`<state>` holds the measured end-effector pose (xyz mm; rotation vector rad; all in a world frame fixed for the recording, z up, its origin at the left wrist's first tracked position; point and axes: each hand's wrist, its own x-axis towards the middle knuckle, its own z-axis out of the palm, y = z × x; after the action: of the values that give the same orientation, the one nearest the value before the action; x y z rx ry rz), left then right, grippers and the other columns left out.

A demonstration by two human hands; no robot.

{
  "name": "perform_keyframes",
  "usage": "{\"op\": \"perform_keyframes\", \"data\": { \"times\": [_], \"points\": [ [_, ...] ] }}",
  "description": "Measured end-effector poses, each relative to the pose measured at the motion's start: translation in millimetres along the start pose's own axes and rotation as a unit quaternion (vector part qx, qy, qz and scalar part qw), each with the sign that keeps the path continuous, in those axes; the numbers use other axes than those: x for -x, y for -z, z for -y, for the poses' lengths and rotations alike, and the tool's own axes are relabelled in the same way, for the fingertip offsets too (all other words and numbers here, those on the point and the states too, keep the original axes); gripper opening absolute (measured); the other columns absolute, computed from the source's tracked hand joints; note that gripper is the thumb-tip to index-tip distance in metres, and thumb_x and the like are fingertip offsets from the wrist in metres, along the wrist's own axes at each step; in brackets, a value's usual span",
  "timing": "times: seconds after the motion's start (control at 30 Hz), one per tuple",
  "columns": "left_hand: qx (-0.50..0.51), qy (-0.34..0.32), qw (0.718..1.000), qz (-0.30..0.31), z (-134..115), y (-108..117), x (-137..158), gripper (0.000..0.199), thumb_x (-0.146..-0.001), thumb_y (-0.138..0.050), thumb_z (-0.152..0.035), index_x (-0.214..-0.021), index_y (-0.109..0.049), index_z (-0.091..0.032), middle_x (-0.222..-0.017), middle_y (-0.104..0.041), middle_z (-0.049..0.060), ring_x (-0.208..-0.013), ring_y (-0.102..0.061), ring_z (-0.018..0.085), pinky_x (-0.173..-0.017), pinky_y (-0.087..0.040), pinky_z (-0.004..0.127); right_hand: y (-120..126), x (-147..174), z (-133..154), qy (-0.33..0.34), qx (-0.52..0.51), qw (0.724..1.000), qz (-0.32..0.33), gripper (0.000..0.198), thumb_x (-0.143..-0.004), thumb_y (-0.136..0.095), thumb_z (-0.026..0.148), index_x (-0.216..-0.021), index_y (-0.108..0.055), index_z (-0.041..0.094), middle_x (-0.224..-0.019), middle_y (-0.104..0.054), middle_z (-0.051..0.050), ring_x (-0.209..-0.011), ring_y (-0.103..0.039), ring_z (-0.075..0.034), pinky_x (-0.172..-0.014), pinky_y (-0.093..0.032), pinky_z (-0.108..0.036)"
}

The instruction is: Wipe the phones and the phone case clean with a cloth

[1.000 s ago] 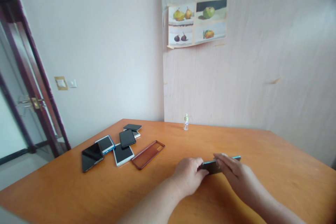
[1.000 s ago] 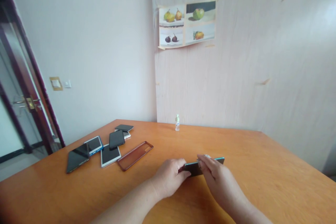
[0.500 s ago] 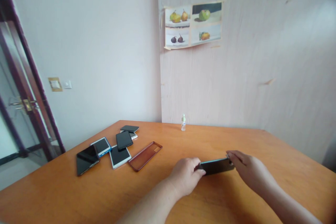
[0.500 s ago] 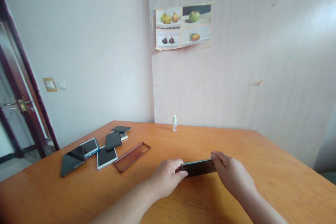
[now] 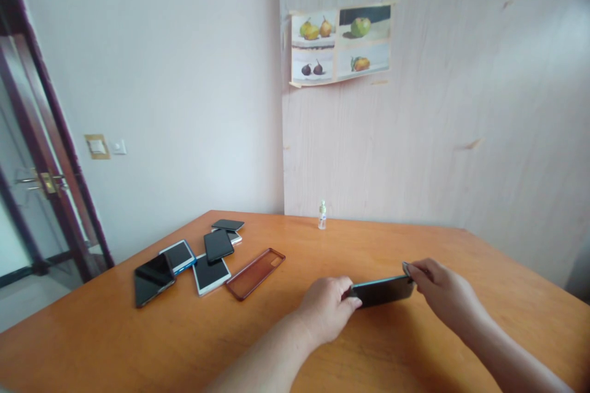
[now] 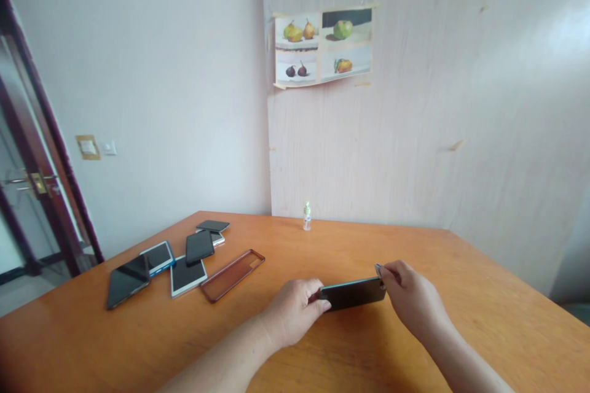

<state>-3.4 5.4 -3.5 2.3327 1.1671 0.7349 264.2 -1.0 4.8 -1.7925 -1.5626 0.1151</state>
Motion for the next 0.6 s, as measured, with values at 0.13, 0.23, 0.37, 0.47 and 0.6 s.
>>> {"op": "perform_keyframes", "data": {
  "times": [0.13,0.23,0.37,0.47,0.6],
  "points": [
    [0.005,0.000,1.000,-0.001,0,0,0,0.020,-0.087,-0.056,-0.037,-0.078,-0.061,-0.020,-0.068,-0.060,-0.002,-0.063,-0.052,0.014,-0.054,-0.029,0.024,3,0,-1,0.008,0.029,0.999,-0.016,0.037,-0.087,-0.044,0.056,-0.079,-0.065,0.025,-0.066,-0.069,-0.002,-0.060,-0.063,-0.021,-0.053,-0.043,-0.029],
    [0.012,-0.004,1.000,-0.003,0,0,0,0.019,-0.087,-0.056,-0.036,-0.078,-0.060,-0.020,-0.068,-0.061,-0.002,-0.063,-0.053,0.014,-0.054,-0.029,0.024,0,4,3,0.032,0.031,0.999,-0.004,0.037,-0.087,-0.044,0.057,-0.081,-0.064,0.027,-0.067,-0.069,-0.001,-0.061,-0.064,-0.021,-0.057,-0.044,-0.029],
    [0.012,0.004,1.000,-0.001,0,0,0,0.018,-0.087,-0.057,-0.036,-0.079,-0.061,-0.020,-0.070,-0.063,-0.001,-0.064,-0.055,0.015,-0.055,-0.030,0.024,-10,17,20,0.106,-0.023,0.994,0.025,0.035,-0.090,-0.042,0.053,-0.086,-0.065,0.027,-0.072,-0.070,-0.002,-0.065,-0.064,-0.021,-0.060,-0.047,-0.029],
    [0.016,0.006,1.000,-0.001,1,-2,-1,0.019,-0.086,-0.057,-0.037,-0.080,-0.062,-0.020,-0.071,-0.063,0.000,-0.065,-0.055,0.016,-0.055,-0.031,0.024,-19,31,39,0.164,-0.076,0.981,0.070,0.032,-0.093,-0.042,0.048,-0.094,-0.066,0.027,-0.083,-0.071,-0.003,-0.074,-0.066,-0.021,-0.069,-0.050,-0.030],
    [0.038,-0.013,0.999,-0.003,3,-4,-2,0.014,-0.086,-0.058,-0.033,-0.080,-0.061,-0.020,-0.074,-0.064,0.000,-0.068,-0.057,0.016,-0.058,-0.033,0.025,-28,47,61,0.226,-0.143,0.956,0.117,0.030,-0.096,-0.041,0.042,-0.102,-0.065,0.026,-0.097,-0.071,-0.005,-0.087,-0.066,-0.020,-0.078,-0.051,-0.029]
  ]
}}
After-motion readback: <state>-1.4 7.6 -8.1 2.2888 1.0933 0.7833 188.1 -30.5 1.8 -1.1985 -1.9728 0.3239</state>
